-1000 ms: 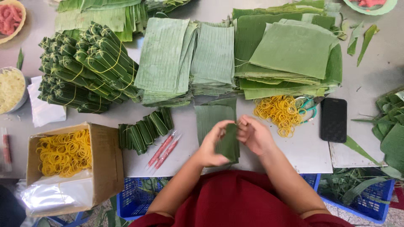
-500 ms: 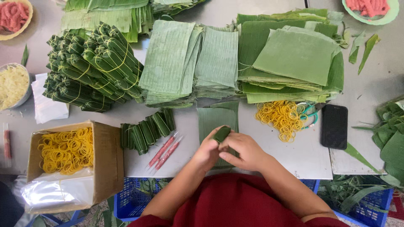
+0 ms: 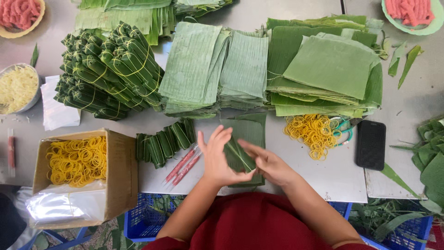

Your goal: The person folds and wraps small portions of a pink food mixture into rectangular sections of banana leaves to create small cylindrical packets.

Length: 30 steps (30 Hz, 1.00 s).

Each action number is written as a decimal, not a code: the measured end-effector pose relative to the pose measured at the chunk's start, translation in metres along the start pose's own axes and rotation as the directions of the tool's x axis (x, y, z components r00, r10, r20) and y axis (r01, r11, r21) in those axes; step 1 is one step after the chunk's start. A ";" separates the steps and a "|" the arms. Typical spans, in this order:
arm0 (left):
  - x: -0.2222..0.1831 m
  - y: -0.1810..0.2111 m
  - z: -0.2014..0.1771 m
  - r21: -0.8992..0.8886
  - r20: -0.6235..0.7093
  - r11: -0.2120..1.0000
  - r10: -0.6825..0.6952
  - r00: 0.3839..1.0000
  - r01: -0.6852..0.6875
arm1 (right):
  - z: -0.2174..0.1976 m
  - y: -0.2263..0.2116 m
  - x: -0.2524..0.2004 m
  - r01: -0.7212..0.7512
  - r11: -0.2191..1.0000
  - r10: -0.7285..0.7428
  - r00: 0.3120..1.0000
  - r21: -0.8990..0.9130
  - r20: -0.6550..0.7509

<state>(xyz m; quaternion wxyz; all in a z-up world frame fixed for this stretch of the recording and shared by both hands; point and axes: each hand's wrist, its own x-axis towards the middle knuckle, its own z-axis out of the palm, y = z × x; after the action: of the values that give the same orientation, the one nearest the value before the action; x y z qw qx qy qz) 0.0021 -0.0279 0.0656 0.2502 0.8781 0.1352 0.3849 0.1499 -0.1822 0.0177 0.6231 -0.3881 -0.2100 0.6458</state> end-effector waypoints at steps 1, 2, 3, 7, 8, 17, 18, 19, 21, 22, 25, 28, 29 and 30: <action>0.005 0.002 -0.004 -0.062 0.098 0.992 -0.100 0.990 0.107 | -0.007 0.004 -0.002 -0.037 0.989 0.020 0.993 0.144 0.119; 0.007 0.004 -0.007 -0.014 0.168 0.993 -0.111 0.980 0.115 | -0.015 0.008 -0.003 -0.016 0.999 0.010 0.994 0.052 0.111; 0.009 0.006 -0.010 0.034 0.236 0.992 -0.124 0.964 0.120 | -0.023 0.009 -0.002 0.005 0.999 0.000 0.995 -0.042 0.104; 0.016 0.001 -0.014 -0.027 0.285 0.992 -0.112 0.952 0.124 | -0.007 0.022 0.006 0.038 0.945 -0.067 0.995 -0.326 -0.077; 0.015 -0.001 -0.019 -0.144 0.330 0.982 -0.067 0.942 0.120 | 0.000 0.020 0.007 0.045 0.970 -0.061 0.996 -0.239 -0.061; 0.014 -0.025 -0.109 -0.411 0.633 0.886 0.108 0.767 0.214 | 0.003 -0.013 0.055 -0.205 0.938 0.262 0.947 -0.279 0.186; 0.011 -0.025 -0.118 -0.363 0.640 0.902 0.059 0.766 0.234 | 0.002 -0.014 0.067 -0.224 0.930 0.294 0.930 -0.292 0.222; 0.008 -0.028 -0.125 -0.315 0.646 0.914 0.009 0.763 0.255 | 0.002 -0.013 0.081 -0.242 0.921 0.325 0.910 -0.306 0.258; 0.002 -0.040 -0.133 0.176 0.566 0.931 -0.361 0.741 0.320 | 0.010 0.002 0.111 -0.184 0.911 0.229 0.970 -0.368 0.084; -0.003 -0.049 -0.136 0.411 0.456 0.843 -0.521 0.721 0.348 | 0.014 0.009 0.129 -0.118 0.896 0.157 0.986 -0.428 0.058; -0.022 -0.082 -0.137 0.575 0.322 0.758 -0.554 0.768 0.306 | 0.032 0.026 0.171 0.023 0.703 -0.046 0.999 -0.711 -0.013; -0.051 -0.105 -0.134 0.289 0.146 0.849 -0.496 0.856 0.442 | 0.053 0.032 0.196 -0.055 0.384 -0.082 0.992 -0.922 -0.093; -0.057 -0.113 -0.131 0.223 0.036 0.768 -0.623 0.782 0.601 | 0.060 0.033 0.203 -0.105 0.268 -0.075 0.989 -0.958 -0.129; -0.061 -0.120 -0.128 0.137 -0.061 0.663 -0.736 0.675 0.736 | 0.067 0.033 0.210 -0.117 0.199 -0.090 0.987 -0.973 -0.137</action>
<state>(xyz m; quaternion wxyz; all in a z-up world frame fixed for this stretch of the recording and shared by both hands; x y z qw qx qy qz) -0.1390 0.0897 0.0374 0.3174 0.7650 0.5064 0.2399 0.0933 0.0304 -0.0166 0.2457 -0.7476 -0.5162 0.3381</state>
